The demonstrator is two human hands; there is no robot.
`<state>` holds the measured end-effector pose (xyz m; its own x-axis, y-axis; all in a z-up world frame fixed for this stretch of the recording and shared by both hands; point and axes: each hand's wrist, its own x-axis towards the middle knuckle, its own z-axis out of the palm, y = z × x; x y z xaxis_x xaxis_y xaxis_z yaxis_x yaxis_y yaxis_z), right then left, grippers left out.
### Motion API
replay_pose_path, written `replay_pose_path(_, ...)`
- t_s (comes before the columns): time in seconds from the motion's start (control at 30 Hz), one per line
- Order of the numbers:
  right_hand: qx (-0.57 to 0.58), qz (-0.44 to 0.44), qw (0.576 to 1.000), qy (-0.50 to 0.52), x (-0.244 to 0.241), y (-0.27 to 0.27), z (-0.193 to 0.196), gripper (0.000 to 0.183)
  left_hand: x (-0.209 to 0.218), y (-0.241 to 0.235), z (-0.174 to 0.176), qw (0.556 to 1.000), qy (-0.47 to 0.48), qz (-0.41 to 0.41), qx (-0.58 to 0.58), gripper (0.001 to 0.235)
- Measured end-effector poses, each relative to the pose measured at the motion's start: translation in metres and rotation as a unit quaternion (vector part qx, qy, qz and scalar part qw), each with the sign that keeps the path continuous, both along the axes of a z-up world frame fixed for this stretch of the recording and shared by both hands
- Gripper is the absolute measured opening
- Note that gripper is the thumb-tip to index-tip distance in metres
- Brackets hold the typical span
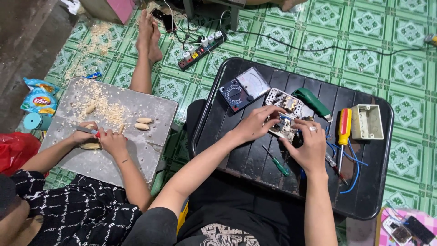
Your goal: The person uses a screwdriver to adjust components inside a small white electrical box while seated on the floor. A multimeter and other tools are placed on the table nearby.
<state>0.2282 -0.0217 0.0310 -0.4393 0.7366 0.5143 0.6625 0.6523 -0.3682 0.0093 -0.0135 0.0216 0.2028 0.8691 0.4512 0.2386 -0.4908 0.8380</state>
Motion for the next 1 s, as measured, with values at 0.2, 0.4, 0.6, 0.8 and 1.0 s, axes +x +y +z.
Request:
replay_pose_path(0.2,0.007,-0.003,1.000,-0.008,0.003,0.003,-0.011,0.044,0.003,0.010,-0.030,0.972,0.164,0.061,0.155,0.026)
replay_pose_path(0.4,-0.016,-0.014,1.000,-0.005,0.005,0.004,-0.015,0.043,0.000,0.000,-0.002,0.957,0.223,0.043,0.180,0.019)
replay_pose_path(0.6,-0.021,-0.018,1.000,-0.008,0.005,0.004,-0.013,0.045,0.001,0.003,-0.008,0.935,0.286,0.043,0.208,0.019)
replay_pose_path(0.8,-0.033,-0.016,0.999,-0.003,0.002,0.001,-0.008,0.042,0.004,0.005,-0.013,0.913,0.306,0.074,0.261,0.022)
replay_pose_path(1.0,-0.034,-0.014,0.999,-0.003,0.002,0.001,-0.007,0.043,0.006,0.005,-0.012,0.911,0.301,0.075,0.273,0.024)
